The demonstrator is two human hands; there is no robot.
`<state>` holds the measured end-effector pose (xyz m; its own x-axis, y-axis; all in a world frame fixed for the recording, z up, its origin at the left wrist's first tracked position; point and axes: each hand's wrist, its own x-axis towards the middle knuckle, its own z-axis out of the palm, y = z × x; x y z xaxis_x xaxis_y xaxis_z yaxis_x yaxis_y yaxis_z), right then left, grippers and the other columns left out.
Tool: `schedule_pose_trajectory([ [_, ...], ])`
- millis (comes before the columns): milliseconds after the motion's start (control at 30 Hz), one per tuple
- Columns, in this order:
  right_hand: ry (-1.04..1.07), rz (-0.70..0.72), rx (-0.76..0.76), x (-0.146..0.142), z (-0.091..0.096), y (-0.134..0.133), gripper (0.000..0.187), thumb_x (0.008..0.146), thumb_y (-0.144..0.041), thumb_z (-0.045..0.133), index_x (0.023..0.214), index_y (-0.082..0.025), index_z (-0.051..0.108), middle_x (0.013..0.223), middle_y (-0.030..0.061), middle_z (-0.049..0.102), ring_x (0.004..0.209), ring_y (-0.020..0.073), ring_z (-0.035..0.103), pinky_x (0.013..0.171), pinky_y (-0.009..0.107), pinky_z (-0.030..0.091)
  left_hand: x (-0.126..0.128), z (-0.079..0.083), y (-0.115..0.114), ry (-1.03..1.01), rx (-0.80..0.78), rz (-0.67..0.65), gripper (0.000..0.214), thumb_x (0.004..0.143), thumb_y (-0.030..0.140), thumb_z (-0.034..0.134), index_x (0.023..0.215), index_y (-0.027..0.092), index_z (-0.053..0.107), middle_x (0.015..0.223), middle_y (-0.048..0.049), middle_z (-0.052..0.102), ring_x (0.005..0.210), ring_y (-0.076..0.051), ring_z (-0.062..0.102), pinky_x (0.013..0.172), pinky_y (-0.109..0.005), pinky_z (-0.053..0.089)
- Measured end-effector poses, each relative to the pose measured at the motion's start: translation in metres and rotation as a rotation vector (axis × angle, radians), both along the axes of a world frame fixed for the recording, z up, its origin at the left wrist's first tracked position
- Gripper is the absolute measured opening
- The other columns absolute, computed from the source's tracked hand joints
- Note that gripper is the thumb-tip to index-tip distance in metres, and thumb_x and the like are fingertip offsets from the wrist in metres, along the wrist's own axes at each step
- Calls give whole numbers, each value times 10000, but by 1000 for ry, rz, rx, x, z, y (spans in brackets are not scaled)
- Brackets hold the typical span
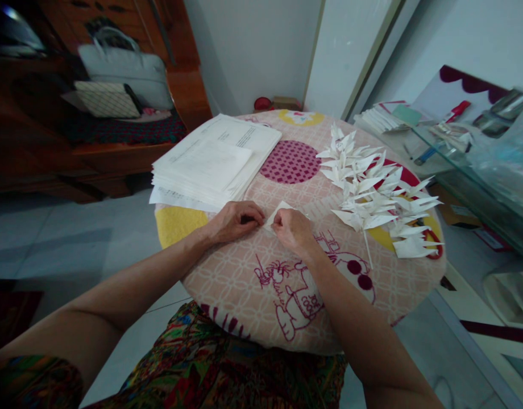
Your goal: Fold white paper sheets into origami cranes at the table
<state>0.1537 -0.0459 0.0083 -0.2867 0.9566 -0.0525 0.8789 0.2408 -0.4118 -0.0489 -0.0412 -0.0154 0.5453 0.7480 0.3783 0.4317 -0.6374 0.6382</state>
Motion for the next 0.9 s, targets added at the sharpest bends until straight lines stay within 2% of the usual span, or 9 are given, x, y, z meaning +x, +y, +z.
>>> schedule_pose_trajectory([
  [67, 6, 1, 2, 0, -1, 0, 76, 833, -196, 666, 798, -181, 731, 778, 64, 745, 699, 180, 637, 634, 272, 389, 0, 2, -2, 18, 23, -5, 234, 803, 75, 528, 897, 141, 731, 897, -64, 718, 825, -149, 658, 766, -278, 528],
  [267, 27, 8, 10, 2, -2, 0, 66, 834, -205, 668, 807, -184, 724, 778, 62, 739, 696, 179, 637, 622, 270, 382, 1, 4, -5, 102, 169, -172, 297, 884, 61, 493, 1044, 150, 727, 1045, -105, 699, 948, -174, 659, 831, -290, 530],
  [567, 56, -1, -3, 2, -3, 0, 53, 821, -187, 657, 808, -191, 708, 776, 53, 725, 692, 175, 619, 617, 268, 378, 0, 3, -7, 234, 284, -192, 310, 944, 127, 494, 1146, 191, 721, 1031, -108, 699, 941, -194, 667, 825, -312, 546],
  [767, 58, -3, 12, 3, -4, 0, 24, 798, -185, 680, 784, -198, 695, 764, 42, 716, 689, 174, 606, 615, 271, 370, 4, 8, -10, 351, 314, -198, 284, 931, 108, 497, 1094, 155, 725, 975, -111, 697, 890, -200, 656, 793, -314, 532],
  [900, 65, -1, 21, 2, -4, -1, 16, 797, -195, 688, 781, -196, 690, 756, 40, 712, 685, 174, 602, 612, 274, 364, 4, 7, -8, 356, 294, -207, 275, 922, 93, 469, 979, 134, 734, 945, -109, 708, 895, -200, 659, 805, -315, 528],
])
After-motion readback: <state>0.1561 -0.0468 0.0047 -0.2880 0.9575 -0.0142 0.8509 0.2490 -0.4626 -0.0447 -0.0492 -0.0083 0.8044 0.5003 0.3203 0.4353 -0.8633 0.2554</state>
